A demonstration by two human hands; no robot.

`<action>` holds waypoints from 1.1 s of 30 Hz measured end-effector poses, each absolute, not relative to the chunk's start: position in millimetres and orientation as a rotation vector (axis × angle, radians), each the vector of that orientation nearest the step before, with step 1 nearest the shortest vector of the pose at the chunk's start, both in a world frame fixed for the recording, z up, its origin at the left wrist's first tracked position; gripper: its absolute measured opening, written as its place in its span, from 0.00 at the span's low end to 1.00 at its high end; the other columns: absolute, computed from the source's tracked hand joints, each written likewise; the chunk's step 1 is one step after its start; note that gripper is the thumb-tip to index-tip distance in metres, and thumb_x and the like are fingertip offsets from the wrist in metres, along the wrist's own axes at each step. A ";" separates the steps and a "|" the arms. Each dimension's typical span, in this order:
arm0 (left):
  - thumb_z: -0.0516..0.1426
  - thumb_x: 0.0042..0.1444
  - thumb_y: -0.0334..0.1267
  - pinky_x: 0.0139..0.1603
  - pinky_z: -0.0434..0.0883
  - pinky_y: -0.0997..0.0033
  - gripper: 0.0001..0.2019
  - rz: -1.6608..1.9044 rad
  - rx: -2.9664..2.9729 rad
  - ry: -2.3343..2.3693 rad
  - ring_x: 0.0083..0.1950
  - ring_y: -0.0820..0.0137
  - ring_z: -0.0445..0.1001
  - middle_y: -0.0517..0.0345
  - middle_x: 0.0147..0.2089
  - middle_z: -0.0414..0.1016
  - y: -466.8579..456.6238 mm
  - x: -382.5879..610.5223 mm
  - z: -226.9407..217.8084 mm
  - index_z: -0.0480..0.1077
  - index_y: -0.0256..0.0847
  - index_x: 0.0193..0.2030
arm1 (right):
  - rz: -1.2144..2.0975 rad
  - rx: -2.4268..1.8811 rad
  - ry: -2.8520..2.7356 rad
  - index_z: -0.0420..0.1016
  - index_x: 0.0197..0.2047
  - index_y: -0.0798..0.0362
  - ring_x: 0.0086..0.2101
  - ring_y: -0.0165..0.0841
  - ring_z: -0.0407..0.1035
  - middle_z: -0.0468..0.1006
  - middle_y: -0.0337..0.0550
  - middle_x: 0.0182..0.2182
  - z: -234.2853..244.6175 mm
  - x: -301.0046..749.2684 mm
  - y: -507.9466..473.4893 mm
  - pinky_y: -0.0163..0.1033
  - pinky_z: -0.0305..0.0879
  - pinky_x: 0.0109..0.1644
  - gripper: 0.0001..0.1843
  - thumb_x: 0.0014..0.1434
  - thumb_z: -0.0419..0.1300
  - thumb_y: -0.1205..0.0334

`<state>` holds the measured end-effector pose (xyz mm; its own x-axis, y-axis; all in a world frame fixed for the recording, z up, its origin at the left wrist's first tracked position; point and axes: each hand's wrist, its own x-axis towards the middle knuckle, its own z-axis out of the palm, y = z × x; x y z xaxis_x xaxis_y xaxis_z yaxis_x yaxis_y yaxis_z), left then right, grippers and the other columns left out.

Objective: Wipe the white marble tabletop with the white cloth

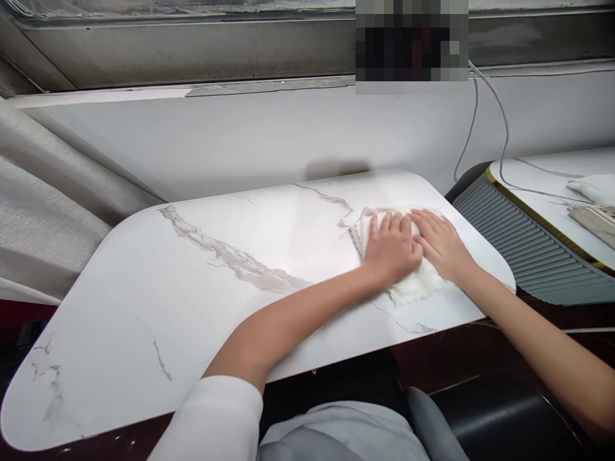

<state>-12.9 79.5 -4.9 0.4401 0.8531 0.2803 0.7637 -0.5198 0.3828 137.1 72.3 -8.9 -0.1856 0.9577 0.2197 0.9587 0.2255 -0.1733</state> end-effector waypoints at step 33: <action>0.45 0.67 0.39 0.72 0.51 0.51 0.21 0.772 2.492 1.742 0.68 0.55 0.61 0.43 0.64 0.69 212.9 71.2 -12.6 0.67 0.32 0.60 | 0.285 -1.757 -2.123 0.61 0.66 0.49 0.68 0.40 0.51 0.58 0.46 0.69 0.8 207.3 221.1 0.51 0.46 0.72 0.28 0.65 0.45 0.55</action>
<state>71.2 212.9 -12.6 0.2623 0.8834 0.3884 0.8811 -0.3834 0.2769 207.3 221.1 0.8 -0.1548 0.9762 0.1518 0.9016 0.2023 -0.3823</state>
